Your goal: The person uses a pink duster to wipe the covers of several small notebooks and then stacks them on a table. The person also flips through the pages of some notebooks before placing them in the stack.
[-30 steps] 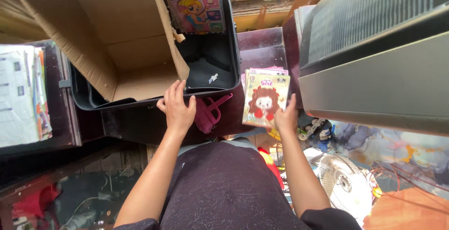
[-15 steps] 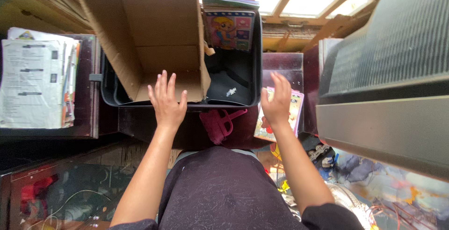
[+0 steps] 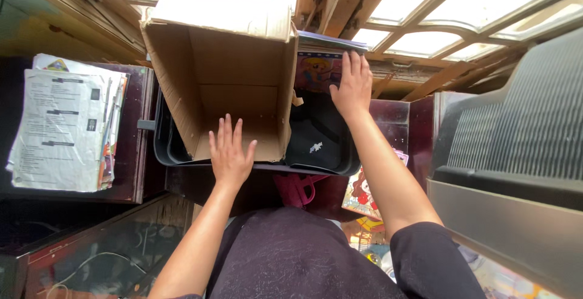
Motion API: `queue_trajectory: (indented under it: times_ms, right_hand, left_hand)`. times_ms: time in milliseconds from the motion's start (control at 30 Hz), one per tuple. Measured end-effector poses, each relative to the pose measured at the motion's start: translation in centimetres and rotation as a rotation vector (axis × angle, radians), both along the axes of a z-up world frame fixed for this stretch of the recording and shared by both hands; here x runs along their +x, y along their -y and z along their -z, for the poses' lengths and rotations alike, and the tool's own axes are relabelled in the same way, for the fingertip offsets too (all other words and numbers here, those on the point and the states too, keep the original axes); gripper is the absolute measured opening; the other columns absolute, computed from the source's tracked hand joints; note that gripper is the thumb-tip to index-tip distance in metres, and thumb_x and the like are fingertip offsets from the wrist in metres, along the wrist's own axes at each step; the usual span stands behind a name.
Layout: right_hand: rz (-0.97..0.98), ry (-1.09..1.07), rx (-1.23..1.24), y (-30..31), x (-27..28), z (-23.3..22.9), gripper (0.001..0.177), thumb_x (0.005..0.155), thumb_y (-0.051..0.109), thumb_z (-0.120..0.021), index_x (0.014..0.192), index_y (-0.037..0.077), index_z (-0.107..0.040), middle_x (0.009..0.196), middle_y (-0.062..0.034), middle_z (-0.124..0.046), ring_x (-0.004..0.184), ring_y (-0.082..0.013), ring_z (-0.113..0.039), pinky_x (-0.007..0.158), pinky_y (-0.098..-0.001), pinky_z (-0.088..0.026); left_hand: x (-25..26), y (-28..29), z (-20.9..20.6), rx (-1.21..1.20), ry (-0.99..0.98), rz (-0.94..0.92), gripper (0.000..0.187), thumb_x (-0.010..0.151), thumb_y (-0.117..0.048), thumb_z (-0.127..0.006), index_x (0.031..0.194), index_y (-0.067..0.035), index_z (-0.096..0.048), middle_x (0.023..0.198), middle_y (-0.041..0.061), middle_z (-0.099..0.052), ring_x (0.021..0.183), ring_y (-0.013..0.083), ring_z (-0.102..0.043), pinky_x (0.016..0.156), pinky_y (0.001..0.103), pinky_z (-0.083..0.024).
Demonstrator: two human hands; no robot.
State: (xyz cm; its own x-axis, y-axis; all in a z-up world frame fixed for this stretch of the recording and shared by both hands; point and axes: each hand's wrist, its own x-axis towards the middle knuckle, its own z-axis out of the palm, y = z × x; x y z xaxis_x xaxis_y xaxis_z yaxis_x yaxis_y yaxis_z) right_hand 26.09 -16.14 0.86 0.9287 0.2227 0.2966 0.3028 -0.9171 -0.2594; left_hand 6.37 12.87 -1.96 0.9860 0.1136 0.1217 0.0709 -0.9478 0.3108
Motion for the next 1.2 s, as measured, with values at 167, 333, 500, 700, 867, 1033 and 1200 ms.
queue_trajectory:
  times_ms: [167,333,500,700,867,1033,1200]
  right_hand:
    - [0.06,0.047,0.033,0.4,0.1,0.7,0.03,0.081,0.014,-0.079,0.106,0.009,-0.064,0.111,-0.0104,-0.062,0.115,-0.0327,-0.055,0.1,-0.0469,-0.042]
    - [0.008,0.188,0.28,2.0,-1.0,-1.0,0.014,0.09,0.002,-0.07,0.102,0.009,-0.068,0.087,-0.0111,-0.066,0.087,-0.0334,-0.062,0.081,-0.0454,-0.047]
    - [-0.008,0.305,0.478,3.4,-4.0,-6.1,0.013,0.094,-0.002,-0.072,0.104,0.005,-0.067,0.091,-0.0134,-0.07,0.083,-0.0346,-0.066,0.074,-0.0433,-0.05]
    - [-0.165,0.111,1.046,4.8,-10.7,-12.1,0.015,0.103,-0.006,-0.066,0.114,0.003,-0.065,0.101,-0.003,-0.071,0.094,-0.0098,-0.069,0.085,-0.0256,-0.056]
    - [-0.156,-0.054,1.038,2.6,-15.1,-12.7,0.016,0.102,-0.006,-0.067,0.116,0.001,-0.068,0.102,-0.0033,-0.069,0.091,-0.0075,-0.063,0.081,-0.0236,-0.052]
    - [-0.087,-0.304,1.372,-4.0,-18.2,-9.1,0.046,0.098,-0.004,-0.063,0.14,0.005,-0.048,0.102,-0.0091,-0.072,0.093,-0.0117,-0.07,0.085,-0.0255,-0.058]
    - [-0.114,-0.506,1.395,-9.8,-22.2,-5.7,0.064,0.094,-0.007,-0.061,0.153,0.001,-0.035,0.129,-0.0154,-0.065,0.105,-0.0141,-0.069,0.089,-0.0268,-0.057]
  left_hand:
    - [0.4,0.1,0.1,-0.02,-0.048,-0.055,0.068,0.099,-0.044,-0.059,0.155,-0.009,-0.042,0.167,0.016,-0.03,0.155,0.0313,-0.026,0.124,0.054,-0.018]
    - [0.5,0.2,0.4,-0.022,-0.063,-0.068,0.071,0.098,-0.044,-0.059,0.156,-0.009,-0.039,0.167,0.017,-0.028,0.156,0.0307,-0.023,0.124,0.053,-0.016]
    - [-0.6,0.5,-0.9,-0.12,0.037,-0.037,0.073,0.098,-0.039,-0.063,0.158,-0.006,-0.036,0.168,0.02,-0.026,0.157,0.0346,-0.02,0.126,0.054,-0.016]
    - [-1.7,2.8,-5.2,-0.23,0.232,0.086,0.078,0.096,-0.037,-0.071,0.158,-0.005,-0.036,0.167,0.019,-0.033,0.157,0.0363,-0.026,0.127,0.056,-0.02]
    - [-2.9,3.5,-8.3,-0.607,0.2,0.252,0.075,0.094,-0.031,-0.072,0.154,-0.001,-0.039,0.147,0.019,-0.056,0.136,0.0349,-0.055,0.115,0.047,-0.04]
    - [-4.7,2.1,-7.4,-0.982,0.003,0.145,0.041,0.103,-0.016,-0.066,0.141,-0.002,-0.061,0.119,0.018,-0.079,0.109,0.0263,-0.079,0.095,0.034,-0.057]
    - [-5.9,-2.8,-6.4,-1.144,0.12,0.096,0.054,0.099,-0.014,-0.066,0.148,-0.002,-0.045,0.127,0.022,-0.071,0.114,0.0261,-0.072,0.098,0.036,-0.057]
